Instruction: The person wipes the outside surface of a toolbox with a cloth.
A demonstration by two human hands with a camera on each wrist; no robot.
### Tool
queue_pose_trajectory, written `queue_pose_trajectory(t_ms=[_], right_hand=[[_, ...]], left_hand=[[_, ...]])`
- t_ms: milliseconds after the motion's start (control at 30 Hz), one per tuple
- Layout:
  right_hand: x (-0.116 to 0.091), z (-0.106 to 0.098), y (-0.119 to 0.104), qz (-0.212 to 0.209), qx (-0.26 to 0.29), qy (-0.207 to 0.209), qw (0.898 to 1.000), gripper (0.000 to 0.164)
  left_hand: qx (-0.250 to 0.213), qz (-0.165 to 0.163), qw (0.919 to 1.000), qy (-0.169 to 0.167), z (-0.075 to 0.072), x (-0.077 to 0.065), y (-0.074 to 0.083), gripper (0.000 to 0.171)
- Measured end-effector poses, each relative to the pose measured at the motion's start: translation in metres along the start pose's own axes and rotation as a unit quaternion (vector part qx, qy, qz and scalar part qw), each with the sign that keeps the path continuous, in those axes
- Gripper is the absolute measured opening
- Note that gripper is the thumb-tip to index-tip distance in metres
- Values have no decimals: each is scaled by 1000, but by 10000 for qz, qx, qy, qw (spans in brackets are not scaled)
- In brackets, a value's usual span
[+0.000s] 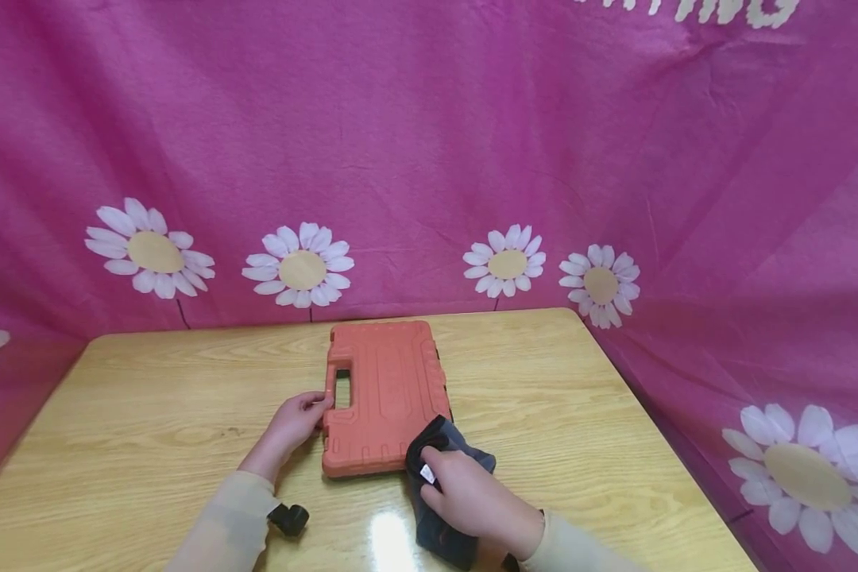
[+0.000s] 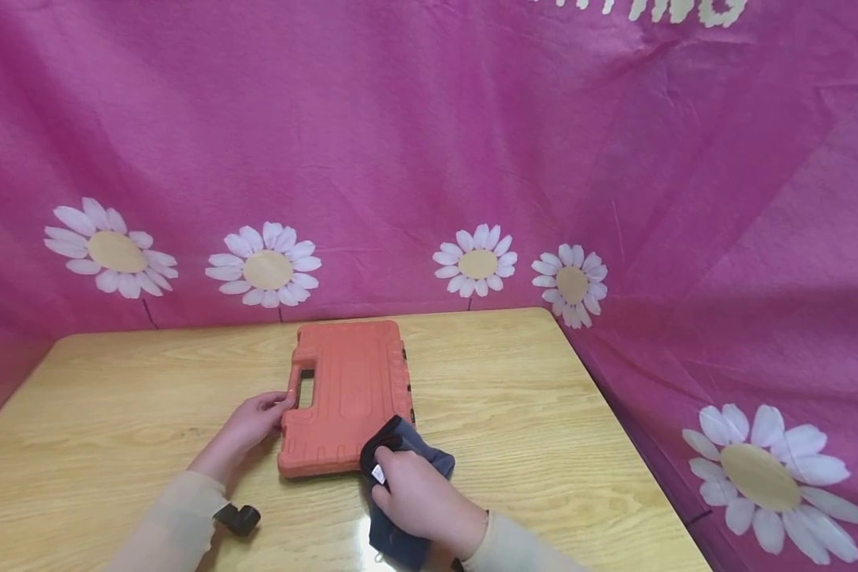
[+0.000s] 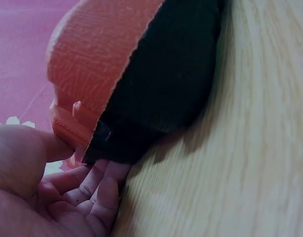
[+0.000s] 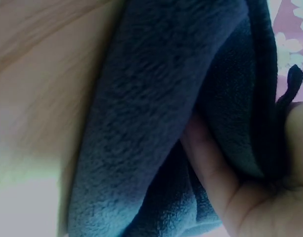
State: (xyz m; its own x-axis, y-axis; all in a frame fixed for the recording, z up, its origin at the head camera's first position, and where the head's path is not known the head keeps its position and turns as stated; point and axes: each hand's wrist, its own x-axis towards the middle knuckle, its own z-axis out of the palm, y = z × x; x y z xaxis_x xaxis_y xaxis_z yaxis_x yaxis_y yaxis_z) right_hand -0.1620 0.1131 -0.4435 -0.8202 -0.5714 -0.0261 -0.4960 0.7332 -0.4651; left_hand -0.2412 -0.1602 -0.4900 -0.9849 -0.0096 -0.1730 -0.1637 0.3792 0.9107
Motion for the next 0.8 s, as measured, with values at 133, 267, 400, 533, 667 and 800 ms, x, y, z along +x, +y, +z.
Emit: queue_pose_trajectory(t_ms=[133,267,400,533,667,800], right_hand=[[6,3,-7,-53,-43,-96,9999,7],[11,7,-15,-215,-119,-169,9996,7],[17,11,-23,-354,-108,-272,9989,6],[26,15,-30,-478,-203,-430,9977,7],[36,18,-36,-619,-195,-661,9957,7],[43,20,-42,-809,-88,-895,9927,8]], left_hand=[[-17,20,10000,-37,-1,0,-1,44],[79,24,9999,-103,-2,1,-1,45],[170,22,9997,-186,-2,2,-1,47],[171,1,9997,-191,-2,2,-1,46],[144,-25,9998,-130,-2,2,-1,44],[127,-72,9999,-64,-2,2,0,43]])
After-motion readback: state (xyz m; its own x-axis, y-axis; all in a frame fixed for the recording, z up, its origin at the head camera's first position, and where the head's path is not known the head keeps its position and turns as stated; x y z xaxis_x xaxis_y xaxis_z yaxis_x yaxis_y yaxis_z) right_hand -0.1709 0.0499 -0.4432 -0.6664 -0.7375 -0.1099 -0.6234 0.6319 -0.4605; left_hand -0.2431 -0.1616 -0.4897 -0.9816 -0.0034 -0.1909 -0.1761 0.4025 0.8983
